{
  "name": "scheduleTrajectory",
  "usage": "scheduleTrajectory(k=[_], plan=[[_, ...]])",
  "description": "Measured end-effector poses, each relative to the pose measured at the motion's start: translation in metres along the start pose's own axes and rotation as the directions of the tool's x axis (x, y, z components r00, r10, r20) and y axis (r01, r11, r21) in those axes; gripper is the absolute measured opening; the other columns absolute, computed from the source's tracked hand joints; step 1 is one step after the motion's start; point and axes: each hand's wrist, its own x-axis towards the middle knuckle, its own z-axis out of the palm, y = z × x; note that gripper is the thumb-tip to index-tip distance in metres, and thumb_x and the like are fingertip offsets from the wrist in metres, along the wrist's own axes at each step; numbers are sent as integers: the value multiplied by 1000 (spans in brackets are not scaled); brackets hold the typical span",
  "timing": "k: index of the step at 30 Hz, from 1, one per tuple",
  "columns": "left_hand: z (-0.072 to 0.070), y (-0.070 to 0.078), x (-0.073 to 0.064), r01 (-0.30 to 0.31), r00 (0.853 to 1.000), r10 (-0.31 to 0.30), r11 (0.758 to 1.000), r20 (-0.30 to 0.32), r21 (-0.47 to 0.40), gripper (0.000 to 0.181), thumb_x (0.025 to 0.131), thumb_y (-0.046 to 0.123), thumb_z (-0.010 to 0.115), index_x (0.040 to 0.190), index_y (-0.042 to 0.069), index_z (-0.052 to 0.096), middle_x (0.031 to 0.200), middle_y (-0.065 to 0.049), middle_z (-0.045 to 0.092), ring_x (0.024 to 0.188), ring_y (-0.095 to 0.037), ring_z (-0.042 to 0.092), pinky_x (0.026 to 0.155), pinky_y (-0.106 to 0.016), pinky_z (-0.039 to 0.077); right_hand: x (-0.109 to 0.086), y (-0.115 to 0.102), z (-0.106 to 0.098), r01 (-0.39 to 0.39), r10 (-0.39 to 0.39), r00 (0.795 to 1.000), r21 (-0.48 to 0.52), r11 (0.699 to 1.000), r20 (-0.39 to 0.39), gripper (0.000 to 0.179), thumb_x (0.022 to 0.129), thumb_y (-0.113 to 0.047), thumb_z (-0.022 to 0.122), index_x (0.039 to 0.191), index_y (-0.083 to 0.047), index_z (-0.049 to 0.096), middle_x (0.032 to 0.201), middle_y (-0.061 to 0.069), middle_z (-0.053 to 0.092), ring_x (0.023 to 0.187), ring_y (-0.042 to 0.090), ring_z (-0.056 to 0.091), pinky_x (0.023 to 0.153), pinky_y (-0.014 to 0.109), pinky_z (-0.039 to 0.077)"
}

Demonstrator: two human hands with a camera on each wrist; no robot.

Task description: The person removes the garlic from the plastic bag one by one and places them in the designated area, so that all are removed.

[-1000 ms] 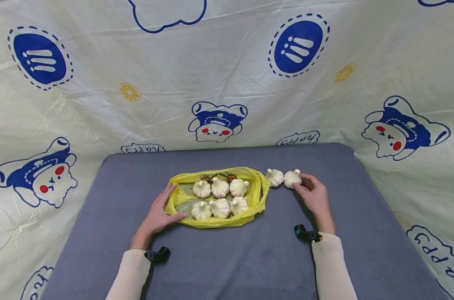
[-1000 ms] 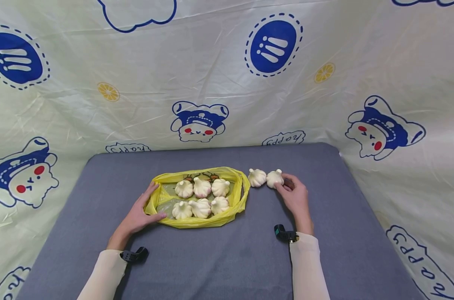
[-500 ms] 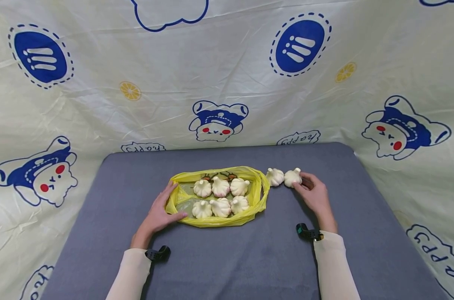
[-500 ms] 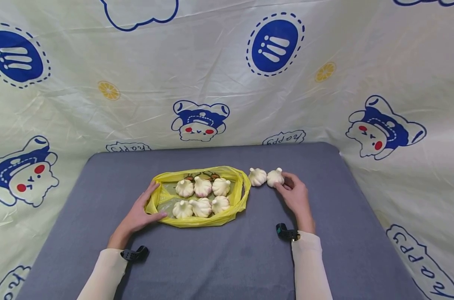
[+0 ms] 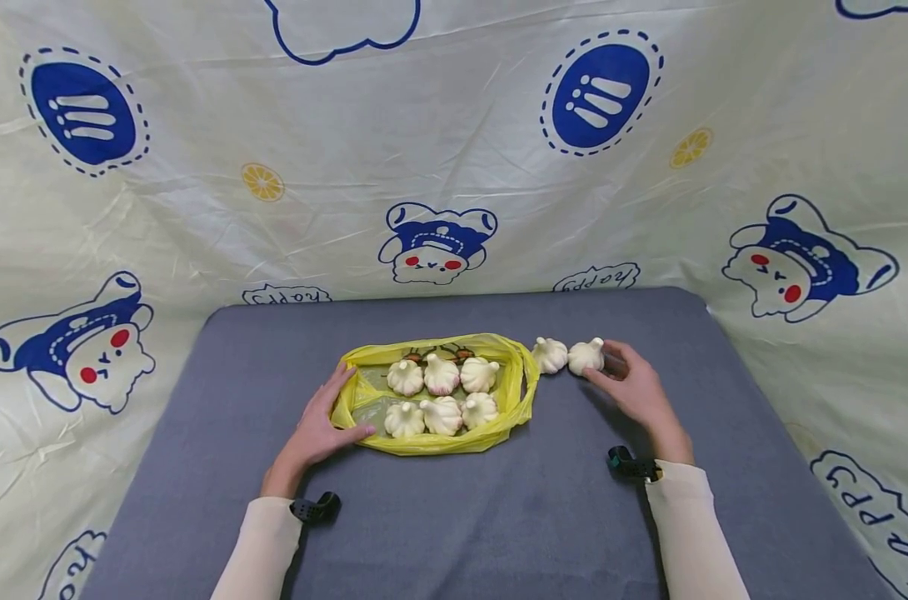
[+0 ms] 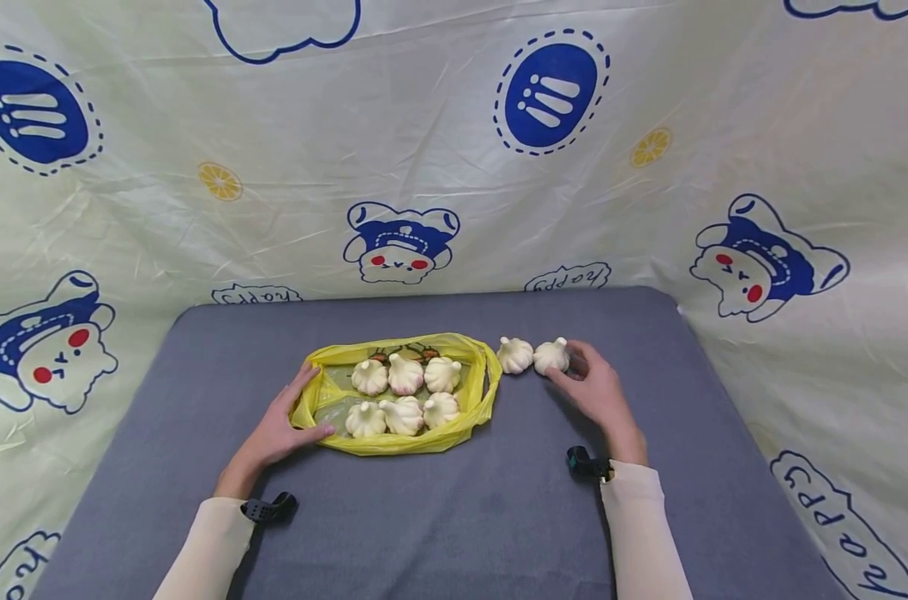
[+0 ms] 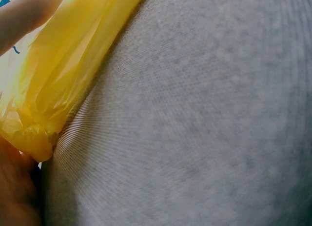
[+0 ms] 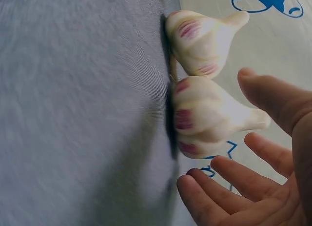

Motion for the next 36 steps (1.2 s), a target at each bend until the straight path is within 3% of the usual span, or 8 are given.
scheduleTrajectory(k=[5,14,21,28,36], plan=[[0,-2,0,2,1000,-2,1000,0,5,101,80,41,83,162,14,31,173,-11,16,158,-42,16,127,-60,11,-3,-14,-9,8,-5,999,-83,996,34,83,97,-44,70,158,-3,32,159,32,37,139,56,44,107,67,43],[-1,1,1,3,1000,-3,1000,5,16,105,78,40,86,163,14,31,174,-11,15,158,-42,14,127,-60,10,-7,-49,-17,76,-75,997,-104,992,15,88,94,-46,74,161,-7,30,162,26,36,146,49,37,113,65,39],[-1,3,0,22,1000,-22,1000,19,16,107,77,42,86,163,15,30,174,-9,13,158,-44,11,127,-61,9,-9,-78,-14,145,-140,989,-110,983,52,85,94,-41,75,161,-11,32,163,21,36,146,47,39,113,64,39],[0,4,0,27,999,-28,999,25,31,106,77,44,86,163,17,30,174,-8,12,158,-45,11,126,-63,9,-6,-108,0,253,-234,962,-137,958,137,86,91,-42,77,161,-15,34,166,16,33,152,41,32,116,67,33],[0,3,-1,25,999,-26,999,28,42,106,77,45,85,163,17,30,174,-9,12,158,-46,11,126,-63,9,-5,-144,28,348,-301,913,-139,927,277,88,89,-45,79,160,-17,36,167,15,31,154,38,30,118,66,33]])
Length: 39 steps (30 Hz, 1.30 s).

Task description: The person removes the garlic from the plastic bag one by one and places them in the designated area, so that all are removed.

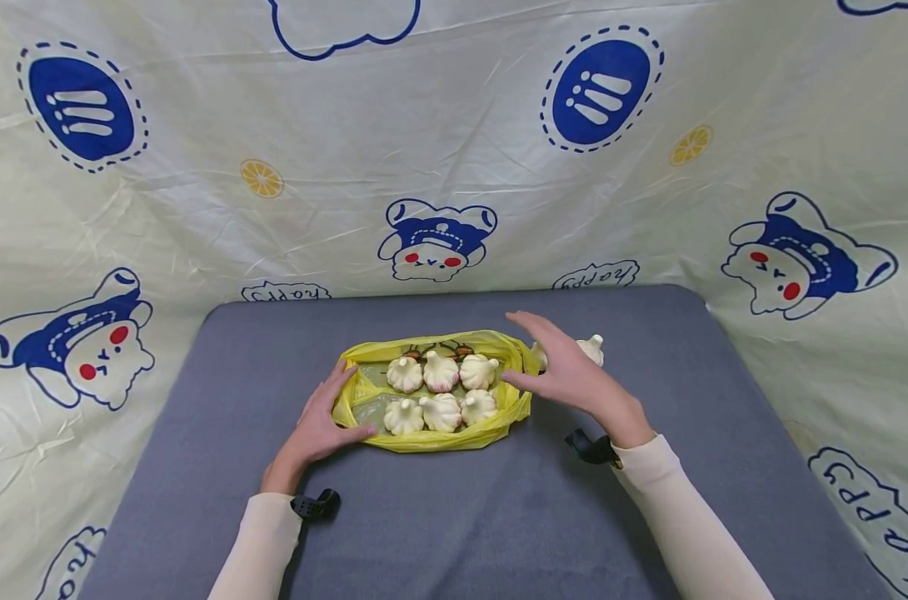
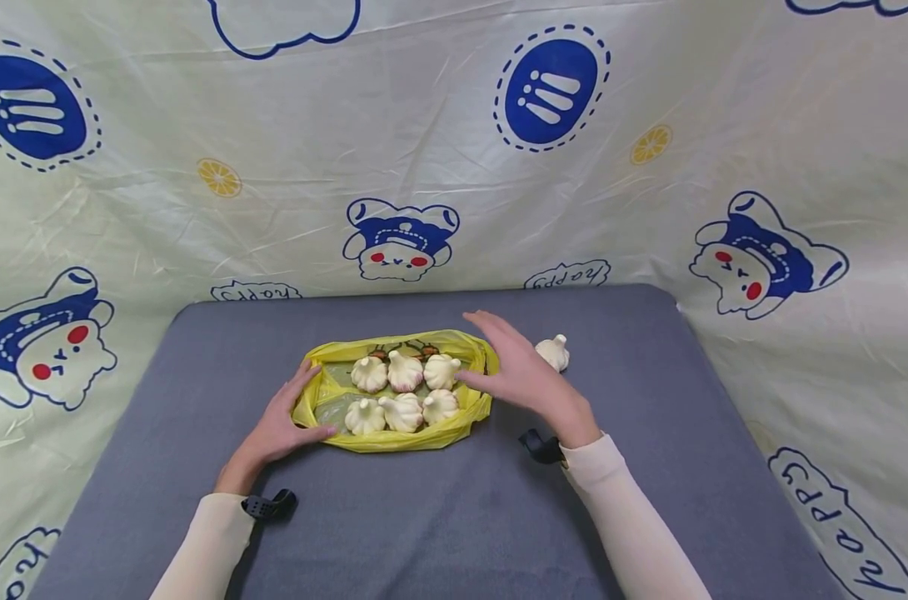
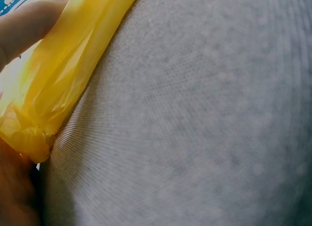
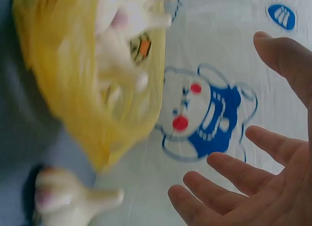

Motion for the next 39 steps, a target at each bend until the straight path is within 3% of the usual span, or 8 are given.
scheduleTrajectory(k=[10,20,28,39], plan=[[0,1,1,-17,1000,17,1000,-5,-1,105,77,43,85,163,14,31,174,-11,13,158,-44,12,127,-60,9,16,-37,38,170,-176,976,57,984,129,81,91,-43,77,158,-13,41,162,9,41,150,30,39,120,54,37],[0,1,0,-21,1000,21,1000,-9,0,105,78,43,85,162,13,31,174,-12,13,157,-46,12,127,-62,10,30,-59,74,221,-239,945,105,970,223,75,93,-37,77,156,-13,44,157,8,47,140,29,51,115,50,45],[1,0,-1,-32,999,32,999,-11,-7,105,78,44,85,162,13,31,174,-12,14,158,-44,14,127,-60,10,44,-67,95,251,-259,917,66,966,304,72,94,-37,76,154,-10,47,156,6,50,146,26,45,119,44,40],[1,-1,1,-40,999,40,999,-14,8,105,78,45,84,162,14,31,173,-12,15,158,-42,15,127,-60,10,61,-75,107,220,-190,870,-13,976,455,63,96,-34,73,150,-8,53,149,7,59,136,23,56,114,40,46]])
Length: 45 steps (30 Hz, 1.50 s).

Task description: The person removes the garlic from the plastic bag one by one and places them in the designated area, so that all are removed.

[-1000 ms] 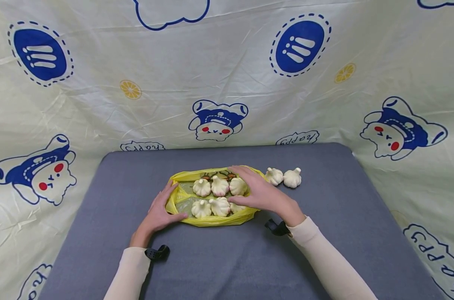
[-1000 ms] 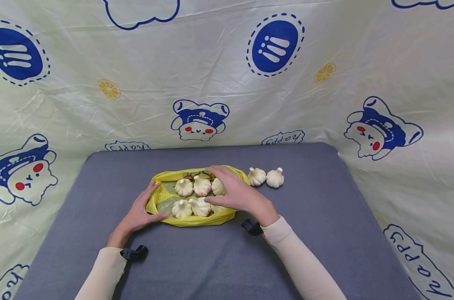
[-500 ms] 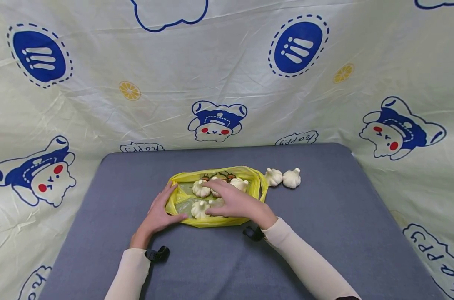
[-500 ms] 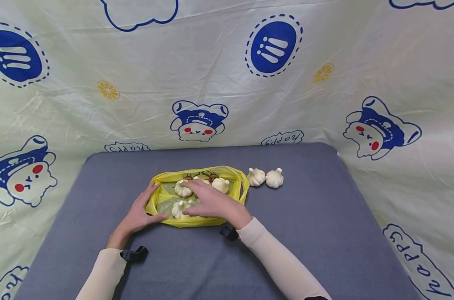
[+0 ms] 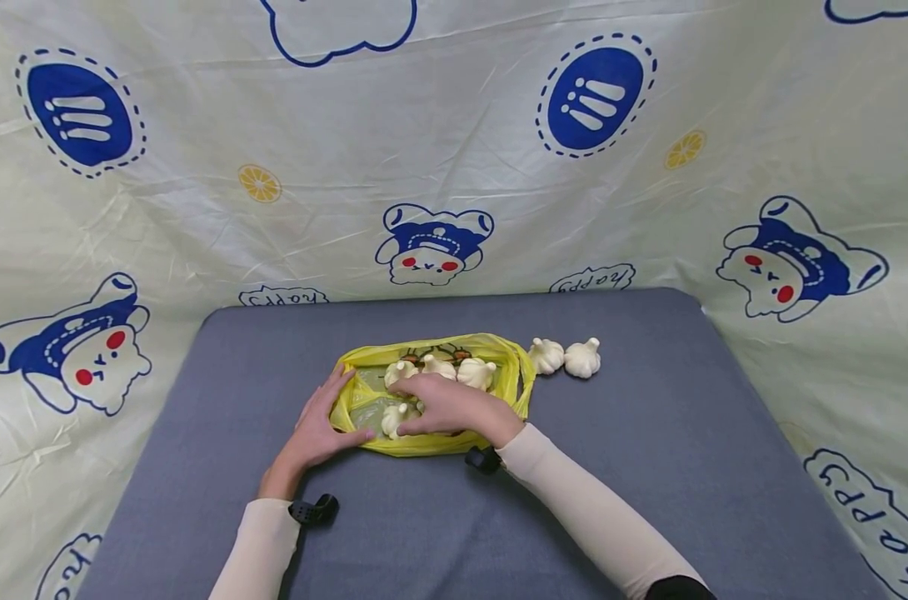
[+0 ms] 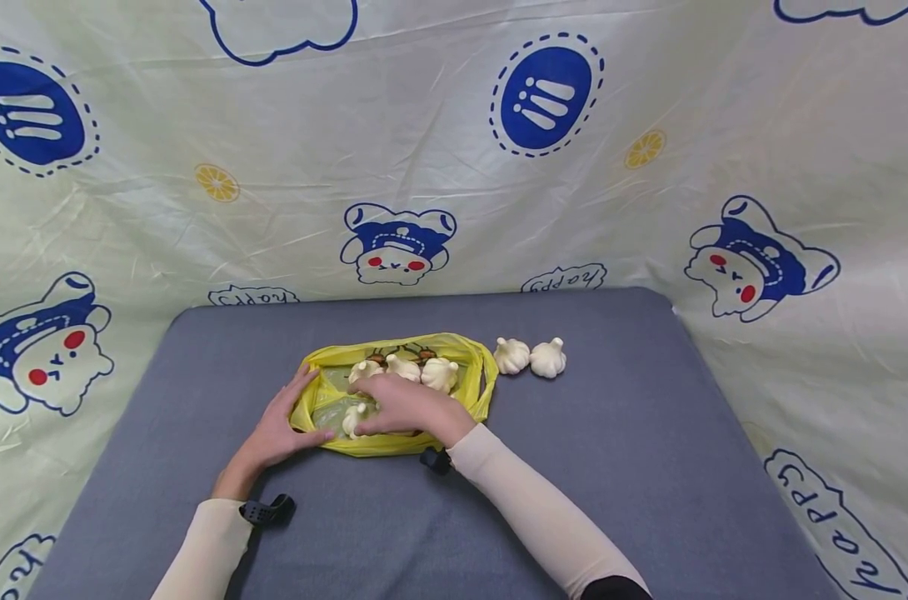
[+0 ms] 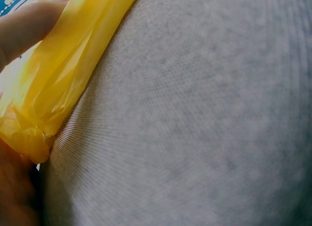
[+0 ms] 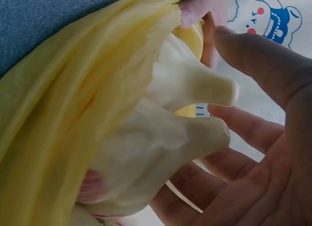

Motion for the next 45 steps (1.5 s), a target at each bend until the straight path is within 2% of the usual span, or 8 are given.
scheduleTrajectory(k=[6,13,18,23,30,37,45], plan=[[0,0,0,0,1000,0,1000,0,3,104,78,45,85,162,15,32,173,-12,16,158,-41,16,127,-59,10,8,-4,0,21,-21,999,-8,1000,40,60,96,-31,74,146,-5,55,139,9,65,121,19,64,103,36,53],[0,0,-1,2,1000,-2,1000,-1,3,104,78,47,85,162,15,32,173,-12,17,158,-40,15,127,-60,10,22,-11,-3,41,-39,996,-23,999,82,59,95,-32,75,146,-9,56,132,7,68,107,13,64,93,31,54],[0,1,-1,5,1000,-5,1000,1,-3,105,77,46,85,162,15,32,173,-12,17,158,-40,15,127,-61,10,28,-11,-3,44,-39,991,-36,998,130,53,93,-24,78,141,-11,61,130,4,69,108,14,65,92,30,54],[0,1,-1,-7,1000,7,1000,0,3,105,78,45,85,162,14,32,173,-13,17,158,-40,16,127,-59,10,32,-10,-2,42,-33,986,-49,998,162,52,90,-19,81,139,-12,64,134,3,67,109,14,64,93,29,53],[1,-1,1,-19,1000,19,1000,5,22,104,77,42,83,162,13,31,172,-15,18,158,-42,17,127,-61,9,34,-11,-2,56,-45,984,-64,996,172,51,87,-12,82,136,-12,66,138,4,66,125,20,61,105,32,50],[2,-3,2,-47,999,47,998,-5,43,104,77,43,83,161,12,33,172,-17,19,156,-46,19,125,-65,11,36,-8,-2,64,-50,980,-66,996,191,43,88,-8,80,129,-12,69,129,3,69,100,13,62,88,29,52],[1,-4,0,-42,999,42,998,3,39,103,79,43,83,162,13,31,172,-17,18,157,-45,17,126,-64,10,36,-5,-3,64,-55,981,-46,997,185,34,89,-10,80,122,-12,71,121,2,71,106,15,63,94,31,53]])
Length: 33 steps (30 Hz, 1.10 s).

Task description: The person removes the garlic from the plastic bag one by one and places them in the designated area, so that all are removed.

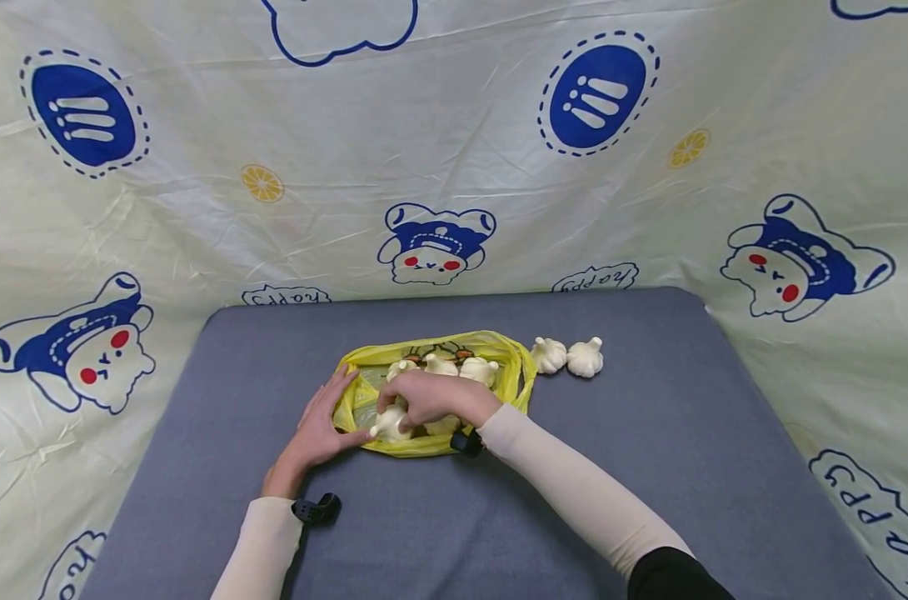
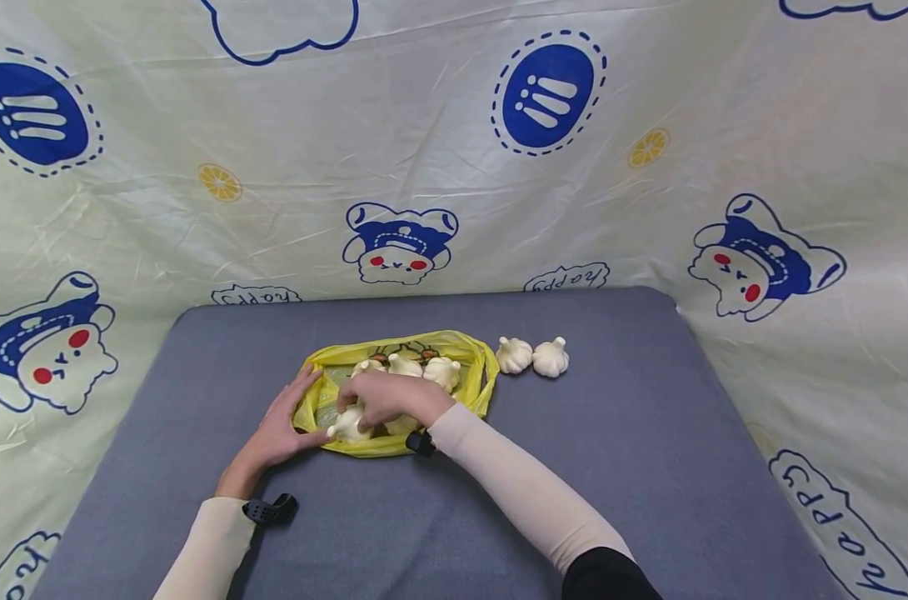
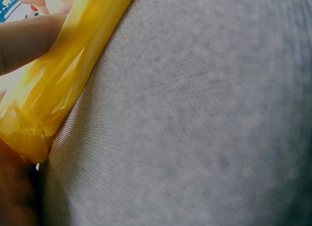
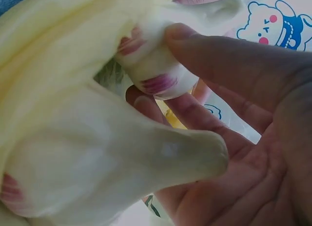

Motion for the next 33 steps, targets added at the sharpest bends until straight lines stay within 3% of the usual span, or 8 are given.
scheduleTrajectory(k=[12,23,29,33], plan=[[0,1,-1,18,1000,-18,1000,4,-1,103,78,44,83,162,16,32,172,-14,18,157,-44,17,127,-62,9,-6,3,-5,5,-2,998,43,999,-67,33,90,-13,81,121,-12,71,120,2,71,103,14,64,92,30,53],[0,2,-1,36,999,-36,999,7,-5,103,79,45,83,163,17,31,173,-13,17,157,-45,15,127,-61,8,-20,8,-10,6,25,986,187,982,-163,33,92,-18,80,124,-16,70,128,1,69,105,16,70,91,29,57],[0,3,-2,39,999,-39,999,7,-3,103,78,45,83,163,17,31,173,-12,16,158,-44,14,127,-61,8,-30,11,-9,42,25,969,265,963,-245,35,92,-18,79,125,-15,69,127,0,69,104,14,70,90,27,57],[0,3,-2,39,999,-39,999,5,0,102,78,44,83,162,18,32,173,-13,16,157,-45,14,127,-61,8,-39,12,-6,83,23,942,298,951,-334,36,92,-19,79,126,-15,69,126,1,69,101,13,69,89,26,58]])
